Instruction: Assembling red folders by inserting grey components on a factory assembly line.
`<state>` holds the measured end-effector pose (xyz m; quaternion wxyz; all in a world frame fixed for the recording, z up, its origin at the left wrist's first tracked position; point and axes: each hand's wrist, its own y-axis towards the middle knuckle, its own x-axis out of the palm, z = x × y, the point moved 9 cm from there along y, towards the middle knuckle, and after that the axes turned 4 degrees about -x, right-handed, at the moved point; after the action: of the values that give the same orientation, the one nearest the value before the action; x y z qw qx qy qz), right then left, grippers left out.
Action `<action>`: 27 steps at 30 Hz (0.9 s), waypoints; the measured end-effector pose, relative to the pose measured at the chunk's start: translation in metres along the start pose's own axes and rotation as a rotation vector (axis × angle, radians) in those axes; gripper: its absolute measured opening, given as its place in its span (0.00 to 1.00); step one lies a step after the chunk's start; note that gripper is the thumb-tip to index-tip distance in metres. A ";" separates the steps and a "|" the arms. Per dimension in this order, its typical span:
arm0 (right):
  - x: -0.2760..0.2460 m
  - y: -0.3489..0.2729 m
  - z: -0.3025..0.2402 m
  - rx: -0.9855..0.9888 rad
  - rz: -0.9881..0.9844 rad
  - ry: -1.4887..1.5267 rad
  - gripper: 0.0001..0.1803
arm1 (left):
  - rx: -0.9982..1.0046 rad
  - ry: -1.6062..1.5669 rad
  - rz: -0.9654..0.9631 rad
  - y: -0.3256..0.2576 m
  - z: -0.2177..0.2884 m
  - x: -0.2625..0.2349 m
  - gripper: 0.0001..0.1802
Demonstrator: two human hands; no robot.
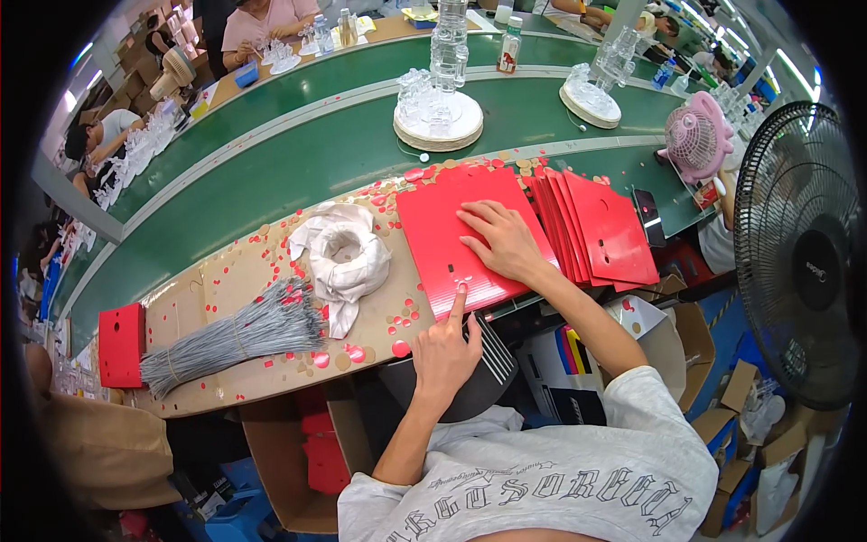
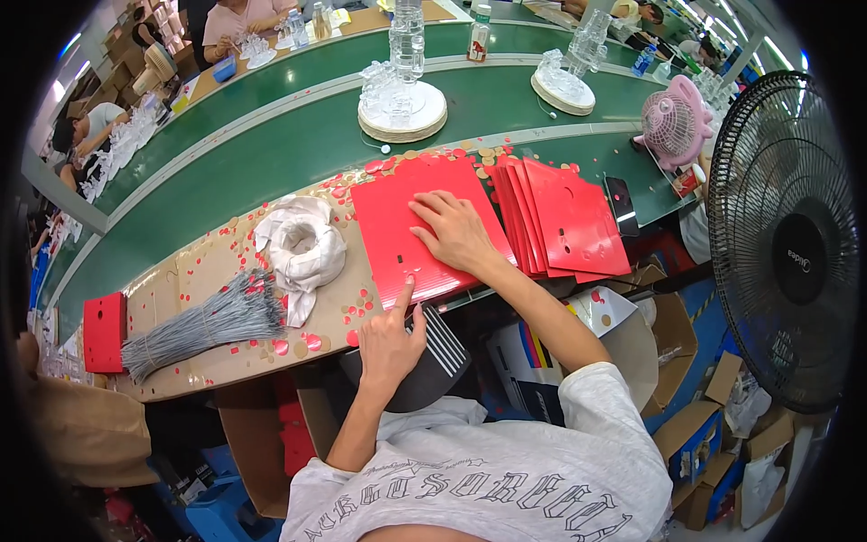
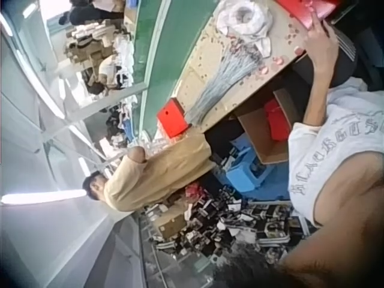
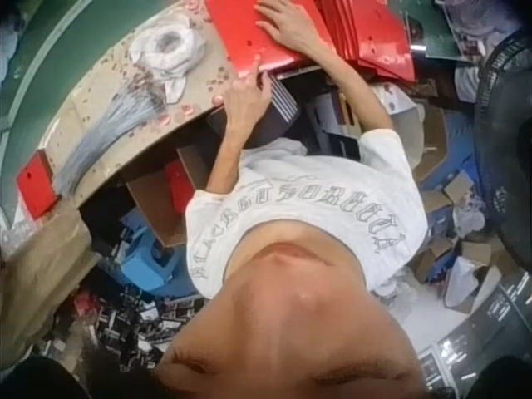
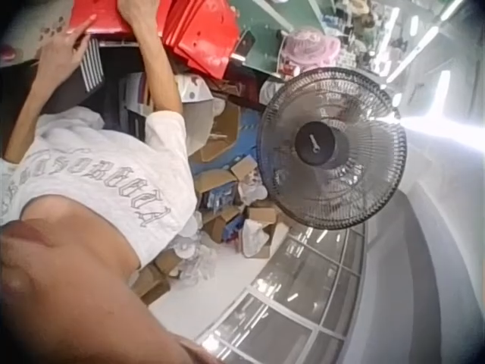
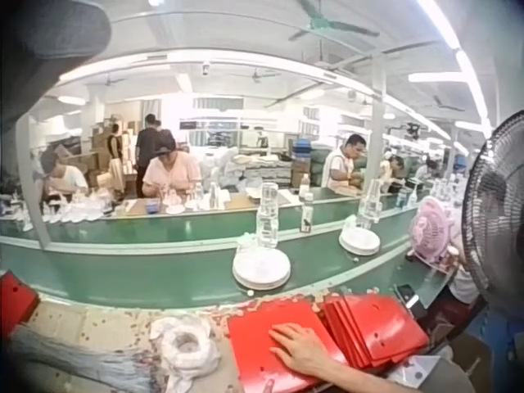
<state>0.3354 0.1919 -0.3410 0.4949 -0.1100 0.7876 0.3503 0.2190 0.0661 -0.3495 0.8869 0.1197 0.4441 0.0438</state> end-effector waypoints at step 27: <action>0.032 0.071 0.074 0.180 -0.049 0.116 0.17 | 0.082 0.106 0.020 -0.005 0.009 0.007 0.29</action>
<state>0.3351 0.2978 -0.3567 0.4647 -0.1047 0.8403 0.2588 0.2309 0.0613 -0.3510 0.8561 0.1577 0.4905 0.0406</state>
